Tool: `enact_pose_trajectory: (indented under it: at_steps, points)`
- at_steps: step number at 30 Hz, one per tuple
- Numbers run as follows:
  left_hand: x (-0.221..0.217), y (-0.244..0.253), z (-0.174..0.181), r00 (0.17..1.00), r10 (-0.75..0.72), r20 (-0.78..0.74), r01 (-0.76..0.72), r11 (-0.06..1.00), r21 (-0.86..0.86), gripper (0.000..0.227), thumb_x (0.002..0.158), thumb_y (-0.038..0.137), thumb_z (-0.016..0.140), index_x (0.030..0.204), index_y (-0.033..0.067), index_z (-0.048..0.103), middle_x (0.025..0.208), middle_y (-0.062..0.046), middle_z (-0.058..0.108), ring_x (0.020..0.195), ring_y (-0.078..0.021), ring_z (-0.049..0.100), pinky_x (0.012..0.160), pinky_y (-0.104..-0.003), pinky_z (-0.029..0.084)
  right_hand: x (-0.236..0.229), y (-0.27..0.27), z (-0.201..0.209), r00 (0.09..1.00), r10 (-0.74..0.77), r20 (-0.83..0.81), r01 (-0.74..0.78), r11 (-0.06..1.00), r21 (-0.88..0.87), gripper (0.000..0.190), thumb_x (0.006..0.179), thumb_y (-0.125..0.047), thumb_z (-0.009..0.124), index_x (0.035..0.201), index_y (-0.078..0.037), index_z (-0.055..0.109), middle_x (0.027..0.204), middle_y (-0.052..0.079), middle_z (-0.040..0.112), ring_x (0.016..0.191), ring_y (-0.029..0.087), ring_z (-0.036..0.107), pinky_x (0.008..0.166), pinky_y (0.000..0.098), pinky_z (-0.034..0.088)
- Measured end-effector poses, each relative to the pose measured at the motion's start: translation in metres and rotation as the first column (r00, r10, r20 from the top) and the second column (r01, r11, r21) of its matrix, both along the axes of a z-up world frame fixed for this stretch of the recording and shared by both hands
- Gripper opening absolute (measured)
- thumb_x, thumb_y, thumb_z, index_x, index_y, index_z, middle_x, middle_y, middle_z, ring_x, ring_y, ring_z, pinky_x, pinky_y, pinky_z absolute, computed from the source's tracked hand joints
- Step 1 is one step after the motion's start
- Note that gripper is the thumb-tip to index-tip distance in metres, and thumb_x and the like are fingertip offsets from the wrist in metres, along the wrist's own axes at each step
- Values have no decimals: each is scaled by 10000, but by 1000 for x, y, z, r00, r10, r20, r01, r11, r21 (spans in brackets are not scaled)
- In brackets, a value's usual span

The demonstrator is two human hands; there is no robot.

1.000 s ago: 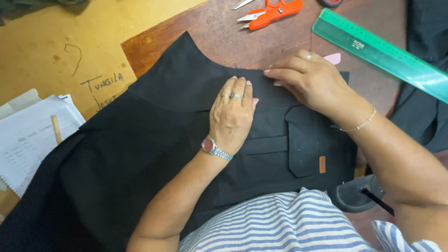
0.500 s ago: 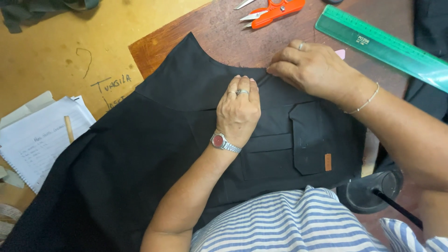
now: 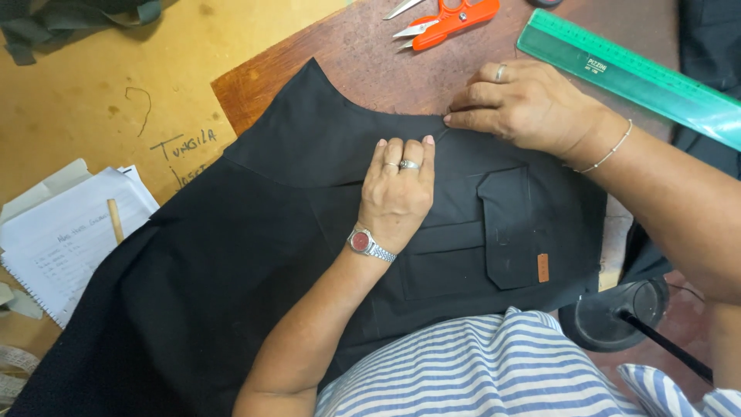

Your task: The person measures and marks a piece of black fabric using a ruler and chalk. They then use small orange scissors to cut along the marked lines, followed by larger scissors to trim the edges. The person repeatedly adjusts and smooths the fabric on the table throughout the process.

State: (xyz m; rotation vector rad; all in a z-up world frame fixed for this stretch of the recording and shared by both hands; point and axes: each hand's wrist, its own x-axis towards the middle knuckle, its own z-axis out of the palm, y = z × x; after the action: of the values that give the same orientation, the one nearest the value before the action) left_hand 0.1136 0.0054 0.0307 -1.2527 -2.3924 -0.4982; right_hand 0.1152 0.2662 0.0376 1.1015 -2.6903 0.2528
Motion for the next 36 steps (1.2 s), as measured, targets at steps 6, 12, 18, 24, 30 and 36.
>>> enact_pose_trajectory:
  at_steps: [6,12,18,24,30,36]
  points:
    - [3,1,-2,998,-19,52,25,991,-133,361,942,-40,591,1274,63,684,941,-120,607,910,-319,582,942,-500,568,7,6,6,989,-86,123,93,994,-59,279,1017,-40,628,1226,-163,766,1241,16,727,970,267,644,801,387,517]
    - [1,8,-5,999,9,34,-3,984,-180,386,948,17,554,1301,115,674,929,-105,611,869,-310,566,836,-470,511,19,-6,11,974,-208,90,216,971,-99,155,1049,-142,714,1191,-109,765,1158,83,736,929,272,676,894,396,545]
    - [-2,7,-3,998,-11,54,20,986,-165,414,944,2,541,1320,125,663,908,-106,583,844,-310,550,798,-455,483,10,-10,10,994,-46,-103,53,997,61,196,1091,-85,572,1166,-107,751,1093,37,719,829,228,638,693,337,532]
    - [-4,5,-1,996,-27,80,38,988,-149,435,938,3,538,1339,127,650,917,-107,582,854,-315,552,792,-455,474,9,-7,21,986,17,-163,12,984,177,219,1072,-118,585,1210,-147,753,1225,23,719,1002,214,667,778,329,517]
    - [-2,2,-20,999,-28,18,27,998,52,206,947,68,555,1086,61,707,874,-120,558,867,-330,563,815,-465,491,21,-59,16,994,-105,-33,101,987,-124,214,1054,-85,596,1218,-52,729,1123,95,703,847,278,652,741,376,546]
    - [-25,-63,-14,980,-116,161,57,941,334,108,979,83,685,1060,78,756,924,-57,699,915,-264,715,809,-387,586,25,-65,15,989,-146,15,146,967,-210,133,1018,-51,659,1008,-68,791,945,70,732,817,250,691,728,341,562]
